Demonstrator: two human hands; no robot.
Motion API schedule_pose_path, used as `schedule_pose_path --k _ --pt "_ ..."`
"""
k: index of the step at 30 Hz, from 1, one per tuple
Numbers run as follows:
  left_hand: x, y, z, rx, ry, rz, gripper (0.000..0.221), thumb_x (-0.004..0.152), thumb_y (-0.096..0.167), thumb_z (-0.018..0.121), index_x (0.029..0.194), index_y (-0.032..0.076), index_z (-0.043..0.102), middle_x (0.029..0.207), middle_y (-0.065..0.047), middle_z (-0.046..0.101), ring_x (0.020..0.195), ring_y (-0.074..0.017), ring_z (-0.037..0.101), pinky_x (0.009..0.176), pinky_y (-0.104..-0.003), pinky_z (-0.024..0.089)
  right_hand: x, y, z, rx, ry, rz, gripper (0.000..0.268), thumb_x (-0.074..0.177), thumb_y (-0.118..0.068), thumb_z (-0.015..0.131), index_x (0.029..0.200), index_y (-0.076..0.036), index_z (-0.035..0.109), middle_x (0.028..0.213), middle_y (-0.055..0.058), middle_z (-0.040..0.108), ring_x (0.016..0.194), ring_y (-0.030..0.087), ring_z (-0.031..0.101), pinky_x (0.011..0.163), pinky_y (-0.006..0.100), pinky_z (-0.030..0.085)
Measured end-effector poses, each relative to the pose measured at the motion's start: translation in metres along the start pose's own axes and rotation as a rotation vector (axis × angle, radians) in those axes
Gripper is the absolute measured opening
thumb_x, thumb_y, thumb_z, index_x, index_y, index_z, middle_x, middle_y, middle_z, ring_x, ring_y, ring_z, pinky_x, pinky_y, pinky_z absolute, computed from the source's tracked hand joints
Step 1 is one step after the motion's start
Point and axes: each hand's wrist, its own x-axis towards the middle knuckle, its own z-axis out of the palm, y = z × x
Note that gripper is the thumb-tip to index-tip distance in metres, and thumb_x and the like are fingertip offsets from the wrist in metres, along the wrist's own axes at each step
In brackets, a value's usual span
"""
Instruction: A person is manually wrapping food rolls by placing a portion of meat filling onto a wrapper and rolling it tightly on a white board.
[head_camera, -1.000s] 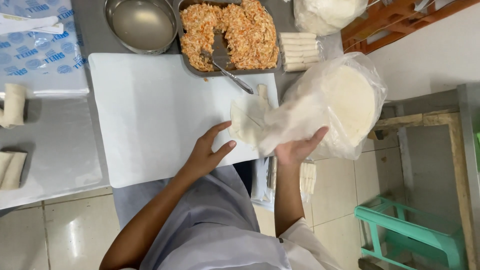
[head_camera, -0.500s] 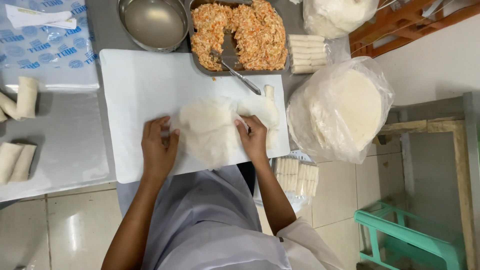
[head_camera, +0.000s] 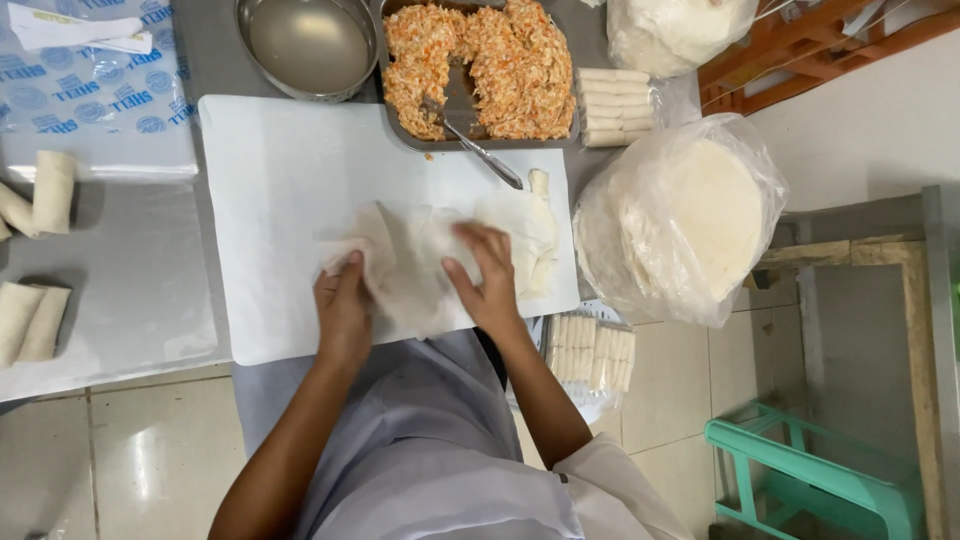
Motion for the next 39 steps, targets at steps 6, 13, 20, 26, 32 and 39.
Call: schedule_pose_path --k 6,13,20,26,32,39 --pt "-0.003 0.061 -0.006 -0.09 0.03 -0.098 0.021 0.1 0.027 0.069 0.104 0.007 0.069 0.099 -0.013 0.077 0.087 -0.0226 0.077 0.081 -0.038 0.063 -0.026 0.06 0.014 -0.132 -0.015 0.076 0.013 0.096 -0.006 0.068 0.11 -0.004 0.067 0.12 0.017 0.065 0.121 0.039 0.057 0.107 0.059 0.032" --pt "0.031 0.051 -0.062 0.142 -0.195 -0.057 0.027 0.11 0.034 0.058 0.106 0.01 0.07 0.096 -0.011 0.075 0.086 -0.0224 0.076 0.08 -0.04 0.063 -0.017 0.078 -0.093 -0.108 0.441 0.19 0.017 0.1 -0.014 0.061 0.112 -0.004 0.068 0.104 0.017 0.072 0.1 0.029 0.067 0.094 0.042 0.049" --pt "-0.036 0.137 0.019 0.649 -0.582 0.027 0.031 0.102 0.034 0.06 0.111 0.012 0.081 0.082 -0.008 0.075 0.076 -0.0188 0.072 0.072 -0.039 0.062 -0.001 0.04 -0.02 -0.157 0.372 0.057 0.049 0.09 -0.008 0.068 0.138 -0.011 0.06 0.145 0.017 0.039 0.147 0.036 0.027 0.118 0.049 0.025" --pt "-0.045 0.14 0.007 0.553 -0.808 0.578 0.029 0.104 0.01 0.053 0.122 0.003 0.075 0.078 -0.007 0.06 0.079 -0.0162 0.059 0.074 -0.035 0.05 0.022 0.012 0.041 1.285 -0.146 0.38 0.052 0.092 -0.04 0.078 0.134 -0.013 0.064 0.133 0.008 0.069 0.125 0.02 0.064 0.11 0.039 0.05" --pt "-0.035 0.102 -0.033 0.551 -0.329 0.71 0.013 0.102 0.009 0.068 0.099 -0.001 0.075 0.067 -0.007 0.062 0.066 -0.0149 0.058 0.069 -0.032 0.05 0.022 0.043 0.022 0.812 0.22 0.247 0.024 0.083 -0.011 0.086 0.09 0.0 0.065 0.078 0.011 0.068 0.075 0.017 0.066 0.075 0.033 0.055" --pt "-0.025 0.085 -0.073 0.632 -0.006 0.628 0.011 0.108 0.004 0.062 0.111 -0.004 0.069 0.058 -0.009 0.058 0.054 -0.0133 0.05 0.053 -0.027 0.039 0.105 -0.003 0.042 0.374 0.141 -0.068 0.013 0.087 -0.009 0.085 0.097 -0.005 0.077 0.083 0.006 0.076 0.082 0.013 0.071 0.079 0.029 0.056"
